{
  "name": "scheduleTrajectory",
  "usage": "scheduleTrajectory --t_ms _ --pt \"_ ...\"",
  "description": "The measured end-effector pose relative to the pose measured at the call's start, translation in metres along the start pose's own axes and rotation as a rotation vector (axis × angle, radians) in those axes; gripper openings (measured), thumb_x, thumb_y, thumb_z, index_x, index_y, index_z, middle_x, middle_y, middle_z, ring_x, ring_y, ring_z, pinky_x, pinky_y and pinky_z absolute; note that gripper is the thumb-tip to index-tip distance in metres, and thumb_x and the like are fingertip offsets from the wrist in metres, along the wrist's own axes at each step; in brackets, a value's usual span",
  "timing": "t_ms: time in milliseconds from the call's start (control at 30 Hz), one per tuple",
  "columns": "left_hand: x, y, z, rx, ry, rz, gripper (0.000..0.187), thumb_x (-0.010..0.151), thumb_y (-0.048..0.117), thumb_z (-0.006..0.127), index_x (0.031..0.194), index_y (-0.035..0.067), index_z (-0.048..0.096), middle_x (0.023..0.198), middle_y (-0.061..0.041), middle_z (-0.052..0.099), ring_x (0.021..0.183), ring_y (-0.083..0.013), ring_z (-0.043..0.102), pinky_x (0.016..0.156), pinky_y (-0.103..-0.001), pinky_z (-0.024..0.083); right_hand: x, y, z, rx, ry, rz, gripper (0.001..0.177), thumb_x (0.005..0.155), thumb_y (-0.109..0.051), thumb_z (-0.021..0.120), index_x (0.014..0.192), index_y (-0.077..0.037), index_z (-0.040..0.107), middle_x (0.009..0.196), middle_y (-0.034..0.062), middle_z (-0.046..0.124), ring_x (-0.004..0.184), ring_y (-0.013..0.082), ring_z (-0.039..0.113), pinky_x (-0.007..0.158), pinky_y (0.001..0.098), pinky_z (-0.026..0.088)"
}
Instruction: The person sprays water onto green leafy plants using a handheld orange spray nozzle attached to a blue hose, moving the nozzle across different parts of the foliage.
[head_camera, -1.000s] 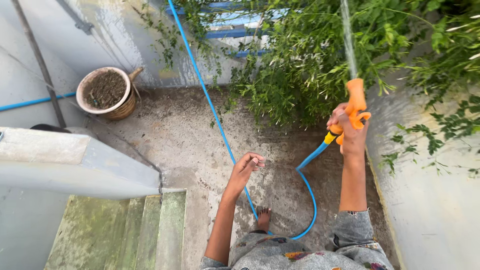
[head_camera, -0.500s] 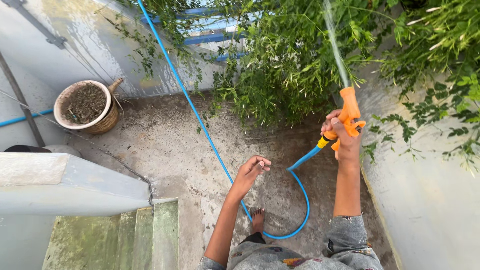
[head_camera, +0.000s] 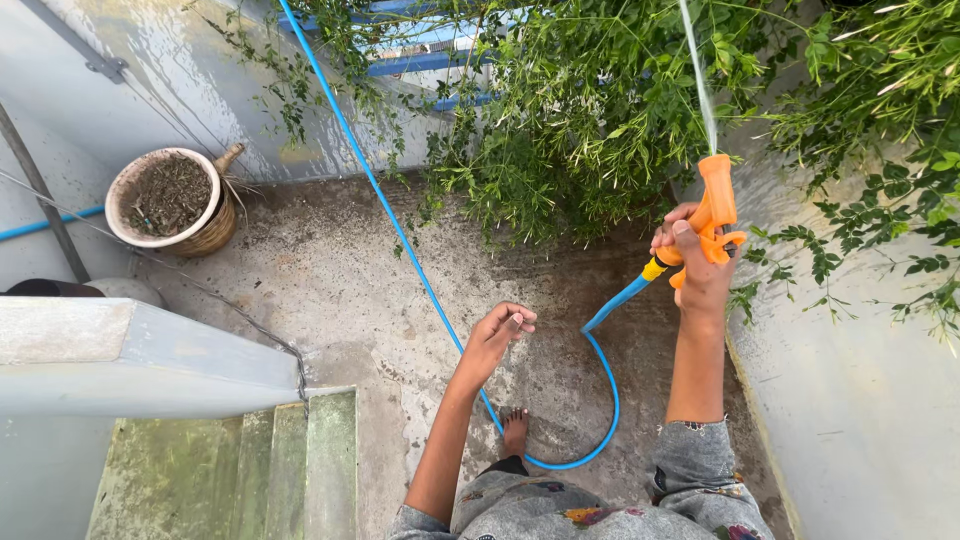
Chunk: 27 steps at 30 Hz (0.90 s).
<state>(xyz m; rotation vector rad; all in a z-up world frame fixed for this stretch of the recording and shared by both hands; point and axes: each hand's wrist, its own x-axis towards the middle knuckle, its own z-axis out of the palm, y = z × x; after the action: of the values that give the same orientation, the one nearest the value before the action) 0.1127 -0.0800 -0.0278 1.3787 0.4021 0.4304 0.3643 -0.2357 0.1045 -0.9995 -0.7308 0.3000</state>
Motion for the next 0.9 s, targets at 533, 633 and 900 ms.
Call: scheduleTrajectory --t_ms 533,633,900 --pt "0.035 0.002 -0.005 -0.022 0.018 0.053 0.027 0.108 0.026 0.051 0.115 0.004 0.066 0.111 -0.004 0.071 0.103 -0.0123 0.069 0.089 -0.028 0.051 0.026 0.028 0.023 -0.096 -0.073 0.066 0.012 0.098 -0.007 0.066 0.107 0.000 0.062 0.082 0.0053 0.063 0.074 0.0145 0.065 0.068 0.0297 0.056" --pt "0.043 -0.002 -0.010 -0.043 0.028 0.056 0.028 0.107 0.027 0.051 0.115 0.004 0.065 0.112 -0.004 0.071 0.102 -0.0126 0.069 0.089 -0.029 0.051 0.039 0.028 0.011 -0.110 -0.022 0.066 0.012 0.097 -0.005 0.066 0.107 0.000 0.061 0.082 0.0064 0.063 0.072 0.0159 0.065 0.067 0.0307 0.056" --pt "0.062 -0.008 -0.020 -0.087 0.044 0.086 0.026 0.106 0.024 0.052 0.114 0.004 0.066 0.112 -0.005 0.071 0.103 -0.0139 0.069 0.087 -0.030 0.051 0.052 0.032 0.005 -0.186 0.069 -0.044 0.016 0.098 0.000 0.068 0.111 -0.002 0.060 0.087 0.0057 0.062 0.073 0.0130 0.065 0.068 0.0283 0.056"
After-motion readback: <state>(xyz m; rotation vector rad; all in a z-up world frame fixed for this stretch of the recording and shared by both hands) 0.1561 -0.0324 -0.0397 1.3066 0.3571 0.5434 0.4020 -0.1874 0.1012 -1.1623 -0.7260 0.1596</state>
